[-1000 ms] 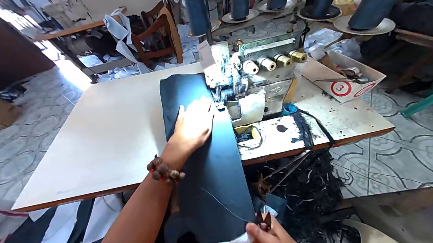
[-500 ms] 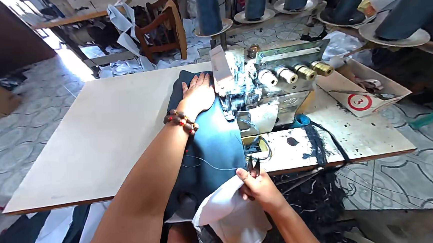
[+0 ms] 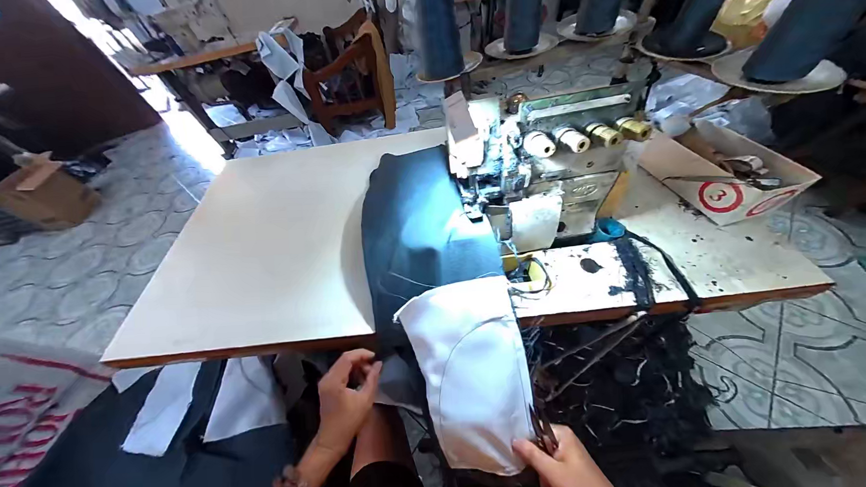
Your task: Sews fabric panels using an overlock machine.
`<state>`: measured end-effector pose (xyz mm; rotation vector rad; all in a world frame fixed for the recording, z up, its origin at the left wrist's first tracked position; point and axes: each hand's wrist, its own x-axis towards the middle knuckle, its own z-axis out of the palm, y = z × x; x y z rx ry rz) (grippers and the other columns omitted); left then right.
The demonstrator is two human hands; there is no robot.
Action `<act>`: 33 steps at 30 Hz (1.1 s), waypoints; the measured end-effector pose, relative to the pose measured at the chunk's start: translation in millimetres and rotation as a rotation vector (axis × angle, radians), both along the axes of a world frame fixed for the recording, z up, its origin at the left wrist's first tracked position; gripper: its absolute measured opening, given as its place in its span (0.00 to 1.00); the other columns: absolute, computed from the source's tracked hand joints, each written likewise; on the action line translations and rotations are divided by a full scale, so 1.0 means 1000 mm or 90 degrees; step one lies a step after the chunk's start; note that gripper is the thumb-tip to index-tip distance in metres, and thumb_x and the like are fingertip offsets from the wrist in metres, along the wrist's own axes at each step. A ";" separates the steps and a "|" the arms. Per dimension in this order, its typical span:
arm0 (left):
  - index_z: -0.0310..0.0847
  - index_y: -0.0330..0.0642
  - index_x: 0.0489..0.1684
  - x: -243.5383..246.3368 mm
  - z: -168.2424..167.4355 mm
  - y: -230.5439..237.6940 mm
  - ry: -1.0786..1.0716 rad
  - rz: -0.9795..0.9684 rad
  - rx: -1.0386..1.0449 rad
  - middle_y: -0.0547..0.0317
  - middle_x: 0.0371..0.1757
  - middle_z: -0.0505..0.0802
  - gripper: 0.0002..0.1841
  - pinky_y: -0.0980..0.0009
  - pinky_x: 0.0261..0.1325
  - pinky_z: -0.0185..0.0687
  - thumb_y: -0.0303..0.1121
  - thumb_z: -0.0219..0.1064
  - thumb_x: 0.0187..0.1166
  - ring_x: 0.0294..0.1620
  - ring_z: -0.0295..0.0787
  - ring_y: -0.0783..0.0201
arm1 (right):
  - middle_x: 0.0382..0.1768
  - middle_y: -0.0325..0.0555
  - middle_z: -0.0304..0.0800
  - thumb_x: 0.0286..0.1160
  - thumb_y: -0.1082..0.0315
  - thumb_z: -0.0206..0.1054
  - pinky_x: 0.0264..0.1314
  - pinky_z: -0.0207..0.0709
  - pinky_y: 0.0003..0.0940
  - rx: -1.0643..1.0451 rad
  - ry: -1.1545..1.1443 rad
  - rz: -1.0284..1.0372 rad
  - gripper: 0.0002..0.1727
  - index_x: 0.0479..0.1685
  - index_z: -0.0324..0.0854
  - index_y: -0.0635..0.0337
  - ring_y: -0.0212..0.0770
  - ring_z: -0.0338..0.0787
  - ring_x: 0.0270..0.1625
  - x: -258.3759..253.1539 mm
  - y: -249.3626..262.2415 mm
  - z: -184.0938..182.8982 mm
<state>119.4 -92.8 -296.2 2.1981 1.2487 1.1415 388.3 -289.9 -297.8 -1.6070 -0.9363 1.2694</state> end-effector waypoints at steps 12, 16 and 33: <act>0.80 0.32 0.54 -0.005 0.108 0.030 0.245 -0.284 -0.634 0.60 0.29 0.90 0.17 0.72 0.37 0.87 0.35 0.48 0.93 0.27 0.87 0.72 | 0.38 0.28 0.93 0.74 0.65 0.73 0.45 0.85 0.17 0.345 -0.002 0.088 0.08 0.44 0.86 0.60 0.14 0.88 0.41 -0.013 -0.047 0.078; 0.81 0.35 0.61 -0.051 0.267 0.052 0.144 -0.187 0.082 0.58 0.48 0.92 0.14 0.69 0.52 0.86 0.31 0.53 0.91 0.47 0.89 0.74 | 0.66 0.25 0.85 0.84 0.55 0.66 0.72 0.76 0.17 0.534 -0.045 0.162 0.15 0.62 0.85 0.49 0.13 0.80 0.67 0.001 -0.028 0.082; 0.90 0.52 0.63 0.123 0.142 -0.019 0.304 -0.281 0.381 0.53 0.65 0.92 0.18 0.51 0.60 0.83 0.45 0.65 0.81 0.63 0.89 0.51 | 0.28 0.30 0.90 0.70 0.70 0.72 0.25 0.78 0.21 0.117 0.238 -0.055 0.08 0.46 0.83 0.57 0.23 0.82 0.21 -0.027 0.031 -0.064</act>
